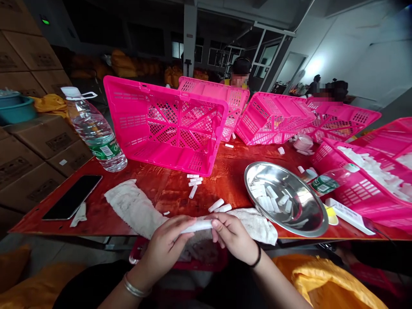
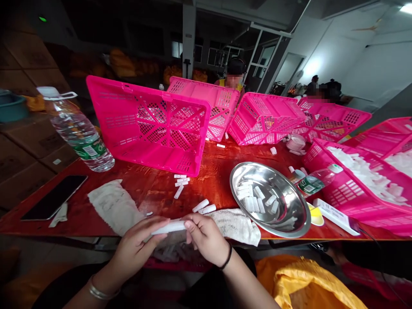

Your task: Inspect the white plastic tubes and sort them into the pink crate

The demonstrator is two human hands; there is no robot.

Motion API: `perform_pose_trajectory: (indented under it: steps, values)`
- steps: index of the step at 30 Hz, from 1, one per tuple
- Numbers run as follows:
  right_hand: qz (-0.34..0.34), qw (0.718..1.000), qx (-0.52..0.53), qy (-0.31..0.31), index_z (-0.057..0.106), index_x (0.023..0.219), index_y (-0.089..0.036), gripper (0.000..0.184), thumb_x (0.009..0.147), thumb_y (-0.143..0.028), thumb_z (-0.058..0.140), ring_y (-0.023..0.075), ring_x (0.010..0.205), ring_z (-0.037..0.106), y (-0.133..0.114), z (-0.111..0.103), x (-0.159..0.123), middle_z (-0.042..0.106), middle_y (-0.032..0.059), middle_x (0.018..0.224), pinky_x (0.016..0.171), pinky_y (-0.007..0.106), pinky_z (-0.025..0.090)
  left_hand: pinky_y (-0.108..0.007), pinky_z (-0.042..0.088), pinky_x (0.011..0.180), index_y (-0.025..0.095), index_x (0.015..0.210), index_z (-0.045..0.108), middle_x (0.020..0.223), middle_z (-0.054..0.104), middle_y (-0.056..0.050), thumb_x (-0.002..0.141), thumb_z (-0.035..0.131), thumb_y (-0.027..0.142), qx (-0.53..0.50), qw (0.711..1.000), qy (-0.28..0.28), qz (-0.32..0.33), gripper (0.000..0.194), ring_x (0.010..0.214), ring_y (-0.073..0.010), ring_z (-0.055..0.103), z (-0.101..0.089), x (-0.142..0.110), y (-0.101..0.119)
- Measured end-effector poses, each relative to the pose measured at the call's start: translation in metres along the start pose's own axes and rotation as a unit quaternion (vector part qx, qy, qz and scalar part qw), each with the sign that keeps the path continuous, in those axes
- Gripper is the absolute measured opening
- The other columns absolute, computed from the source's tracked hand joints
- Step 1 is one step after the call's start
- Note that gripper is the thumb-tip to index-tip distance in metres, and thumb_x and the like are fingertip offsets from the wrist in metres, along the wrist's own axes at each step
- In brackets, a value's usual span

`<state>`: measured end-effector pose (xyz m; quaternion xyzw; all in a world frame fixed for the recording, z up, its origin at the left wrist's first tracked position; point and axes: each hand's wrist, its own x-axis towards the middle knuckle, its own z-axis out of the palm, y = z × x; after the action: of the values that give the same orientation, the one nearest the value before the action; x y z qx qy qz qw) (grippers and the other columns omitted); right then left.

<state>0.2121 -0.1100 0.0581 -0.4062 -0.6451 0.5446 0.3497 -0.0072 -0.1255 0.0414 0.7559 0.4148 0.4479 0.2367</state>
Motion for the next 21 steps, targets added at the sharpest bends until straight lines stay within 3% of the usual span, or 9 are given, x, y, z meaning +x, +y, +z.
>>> perform_pose_trajectory:
  steps: [3, 5, 7, 10, 12, 15, 17, 19, 21]
  values:
    - [0.023, 0.985, 0.140, 0.101, 0.055, 0.092, -0.017, 0.030, 0.088, -0.046, 0.052, 0.0042, 0.045, 0.040, 0.004, 0.012, -0.002, 0.052, -0.0042, 0.062, 0.044, 0.018, 0.032, -0.023, 0.046, 0.094, 0.028, 0.119, 0.061, 0.108, 0.068, -0.001, 0.084, 0.059, 0.014, 0.067, 0.995, 0.037, 0.060, 0.038, 0.101, -0.0135, 0.061, 0.004, 0.000, 0.004]
    - [0.014, 0.977, 0.165, 0.137, 0.055, 0.087, -0.017, 0.027, 0.084, -0.044, 0.058, 0.0039, 0.048, 0.039, 0.004, 0.014, -0.003, 0.051, -0.0047, 0.063, 0.047, 0.017, 0.032, -0.023, 0.046, 0.094, 0.027, 0.122, 0.058, 0.110, 0.067, -0.002, 0.084, 0.060, 0.016, 0.078, 0.995, 0.028, 0.061, 0.040, 0.101, -0.0136, 0.061, 0.007, 0.000, 0.007]
    - [-0.006, 0.978, 0.152, 0.143, 0.058, 0.086, -0.017, 0.023, 0.083, -0.039, 0.061, 0.0044, 0.053, 0.041, 0.003, 0.011, -0.007, 0.052, -0.0038, 0.066, 0.050, 0.017, 0.034, -0.022, 0.048, 0.092, 0.025, 0.122, 0.057, 0.111, 0.067, -0.002, 0.085, 0.060, 0.021, 0.051, 0.998, -0.006, 0.025, 0.038, 0.100, -0.0142, 0.063, 0.008, 0.001, 0.013]
    - [-0.050, 0.983, 0.119, 0.128, 0.060, 0.085, -0.019, 0.015, 0.082, -0.033, 0.064, 0.0057, 0.060, 0.046, 0.002, 0.005, -0.011, 0.057, -0.0018, 0.074, 0.056, 0.018, 0.038, -0.020, 0.053, 0.081, 0.021, 0.116, 0.060, 0.107, 0.069, -0.002, 0.089, 0.053, 0.028, -0.038, 0.994, -0.064, -0.083, 0.028, 0.093, -0.0145, 0.066, 0.010, 0.002, 0.024]
    - [-0.070, 0.984, 0.110, 0.123, 0.061, 0.084, -0.020, 0.011, 0.082, -0.031, 0.064, 0.0057, 0.060, 0.048, 0.002, 0.003, -0.014, 0.060, -0.0017, 0.078, 0.058, 0.018, 0.041, -0.020, 0.054, 0.078, 0.021, 0.113, 0.060, 0.105, 0.070, -0.002, 0.090, 0.051, 0.029, -0.067, 0.988, -0.076, -0.117, 0.026, 0.091, -0.0144, 0.067, 0.012, 0.002, 0.029]
    - [-0.092, 0.981, 0.087, 0.149, 0.065, 0.085, -0.022, 0.006, 0.084, -0.028, 0.062, 0.0067, 0.063, 0.052, 0.002, 0.005, -0.016, 0.063, -0.0020, 0.078, 0.064, 0.020, 0.044, -0.022, 0.052, 0.085, 0.024, 0.119, 0.057, 0.108, 0.068, -0.002, 0.088, 0.055, 0.026, -0.007, 0.998, -0.045, -0.043, 0.031, 0.097, -0.0152, 0.064, 0.018, 0.001, 0.031]
    - [-0.113, 0.979, 0.067, 0.153, 0.068, 0.094, -0.025, 0.013, 0.087, -0.028, 0.057, 0.0087, 0.070, 0.056, 0.002, 0.009, -0.019, 0.063, -0.0009, 0.080, 0.071, 0.022, 0.047, -0.023, 0.049, 0.089, 0.025, 0.126, 0.051, 0.109, 0.067, -0.003, 0.088, 0.056, 0.021, 0.047, 0.999, -0.005, 0.018, 0.039, 0.099, -0.0148, 0.063, 0.023, -0.003, 0.031]
    - [-0.128, 0.982, 0.047, 0.133, 0.065, 0.112, -0.029, 0.025, 0.090, -0.028, 0.053, 0.0110, 0.080, 0.059, 0.005, 0.014, -0.026, 0.064, 0.0012, 0.090, 0.076, 0.025, 0.048, -0.022, 0.049, 0.088, 0.026, 0.133, 0.045, 0.108, 0.066, -0.004, 0.088, 0.054, 0.018, 0.071, 0.996, 0.023, 0.043, 0.046, 0.097, -0.0138, 0.063, 0.031, -0.014, 0.029]
    - [-0.128, 0.985, 0.017, 0.110, 0.059, 0.122, -0.031, 0.033, 0.090, -0.027, 0.052, 0.0133, 0.090, 0.061, 0.014, 0.019, -0.037, 0.064, 0.0033, 0.102, 0.081, 0.028, 0.049, -0.022, 0.049, 0.089, 0.025, 0.137, 0.039, 0.111, 0.065, -0.005, 0.088, 0.053, 0.019, 0.068, 0.997, 0.010, 0.045, 0.051, 0.099, -0.0142, 0.062, 0.042, -0.033, 0.022]
